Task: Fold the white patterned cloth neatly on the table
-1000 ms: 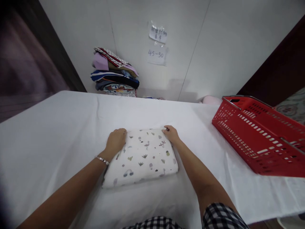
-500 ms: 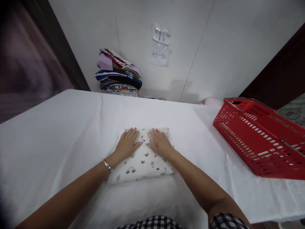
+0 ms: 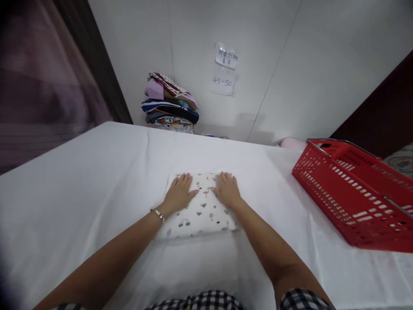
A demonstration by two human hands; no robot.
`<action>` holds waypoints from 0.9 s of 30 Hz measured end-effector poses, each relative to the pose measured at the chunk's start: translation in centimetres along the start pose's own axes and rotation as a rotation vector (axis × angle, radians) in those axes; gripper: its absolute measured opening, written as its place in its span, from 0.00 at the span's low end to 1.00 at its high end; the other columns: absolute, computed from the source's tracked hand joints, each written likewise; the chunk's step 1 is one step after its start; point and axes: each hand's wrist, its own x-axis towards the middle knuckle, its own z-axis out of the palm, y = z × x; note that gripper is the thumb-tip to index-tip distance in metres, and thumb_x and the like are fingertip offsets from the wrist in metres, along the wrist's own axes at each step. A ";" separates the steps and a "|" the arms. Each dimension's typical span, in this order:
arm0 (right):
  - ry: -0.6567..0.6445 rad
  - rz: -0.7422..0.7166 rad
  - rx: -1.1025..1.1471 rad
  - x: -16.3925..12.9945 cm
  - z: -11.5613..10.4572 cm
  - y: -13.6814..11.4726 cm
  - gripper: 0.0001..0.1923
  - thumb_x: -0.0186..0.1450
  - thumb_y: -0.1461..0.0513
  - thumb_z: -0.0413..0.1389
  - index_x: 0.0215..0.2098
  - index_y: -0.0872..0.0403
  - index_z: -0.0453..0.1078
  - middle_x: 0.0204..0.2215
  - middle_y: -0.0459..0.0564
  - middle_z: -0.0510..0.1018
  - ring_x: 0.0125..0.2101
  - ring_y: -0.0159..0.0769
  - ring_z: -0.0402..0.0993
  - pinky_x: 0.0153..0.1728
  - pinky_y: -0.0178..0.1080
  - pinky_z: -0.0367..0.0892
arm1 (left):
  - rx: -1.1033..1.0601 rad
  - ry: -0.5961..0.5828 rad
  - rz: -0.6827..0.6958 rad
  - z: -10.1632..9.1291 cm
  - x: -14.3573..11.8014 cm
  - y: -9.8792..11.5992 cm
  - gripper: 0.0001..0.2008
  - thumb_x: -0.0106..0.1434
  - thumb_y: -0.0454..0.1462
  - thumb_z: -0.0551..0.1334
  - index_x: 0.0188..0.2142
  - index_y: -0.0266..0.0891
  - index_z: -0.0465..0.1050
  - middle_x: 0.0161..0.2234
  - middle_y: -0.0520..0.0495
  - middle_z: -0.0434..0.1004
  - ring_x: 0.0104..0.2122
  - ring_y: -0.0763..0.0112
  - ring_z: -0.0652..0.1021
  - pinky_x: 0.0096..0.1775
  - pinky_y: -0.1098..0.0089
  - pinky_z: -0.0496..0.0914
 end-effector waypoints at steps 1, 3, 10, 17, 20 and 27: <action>0.007 0.035 -0.011 0.0 0.1 0.3 0.36 0.68 0.45 0.37 0.66 0.56 0.44 0.67 0.54 0.42 0.66 0.44 0.32 0.62 0.54 0.37 | -0.004 -0.005 0.001 0.0 0.0 0.0 0.34 0.66 0.52 0.43 0.63 0.32 0.53 0.65 0.39 0.50 0.65 0.57 0.51 0.63 0.56 0.46; -0.003 0.063 -0.001 0.0 0.4 0.7 0.36 0.68 0.45 0.36 0.67 0.56 0.42 0.67 0.53 0.40 0.66 0.43 0.31 0.61 0.54 0.40 | -0.015 -0.014 -0.002 -0.1 0.1 0.1 0.34 0.66 0.52 0.43 0.63 0.31 0.53 0.65 0.39 0.50 0.65 0.57 0.50 0.63 0.56 0.45; 0.006 0.055 0.037 0.2 1.1 1.2 0.36 0.67 0.44 0.36 0.67 0.55 0.43 0.68 0.53 0.39 0.66 0.43 0.31 0.60 0.52 0.46 | -0.060 -0.013 0.000 -0.5 0.0 0.1 0.33 0.65 0.53 0.44 0.62 0.33 0.55 0.65 0.39 0.49 0.65 0.57 0.50 0.63 0.55 0.45; 0.011 0.055 0.031 0.4 1.2 1.3 0.36 0.67 0.45 0.36 0.66 0.55 0.43 0.68 0.53 0.40 0.66 0.44 0.31 0.60 0.53 0.47 | -0.144 -0.028 -0.356 -1.3 0.3 -0.4 0.33 0.65 0.52 0.45 0.63 0.35 0.52 0.67 0.39 0.42 0.66 0.55 0.45 0.61 0.47 0.45; 0.018 0.046 0.028 0.3 1.0 1.2 0.35 0.68 0.45 0.36 0.66 0.55 0.44 0.68 0.53 0.40 0.66 0.43 0.32 0.60 0.52 0.47 | -0.227 -0.098 -0.425 -1.8 0.9 -0.8 0.32 0.65 0.50 0.44 0.64 0.37 0.49 0.67 0.40 0.40 0.66 0.57 0.44 0.61 0.49 0.49; -0.001 0.060 0.017 0.3 1.0 1.2 0.36 0.67 0.45 0.35 0.66 0.55 0.42 0.68 0.52 0.39 0.66 0.42 0.30 0.60 0.53 0.45 | -0.244 -0.028 -0.504 -2.7 -1.7 -0.6 0.30 0.65 0.44 0.49 0.63 0.33 0.50 0.66 0.37 0.44 0.65 0.56 0.50 0.60 0.58 0.53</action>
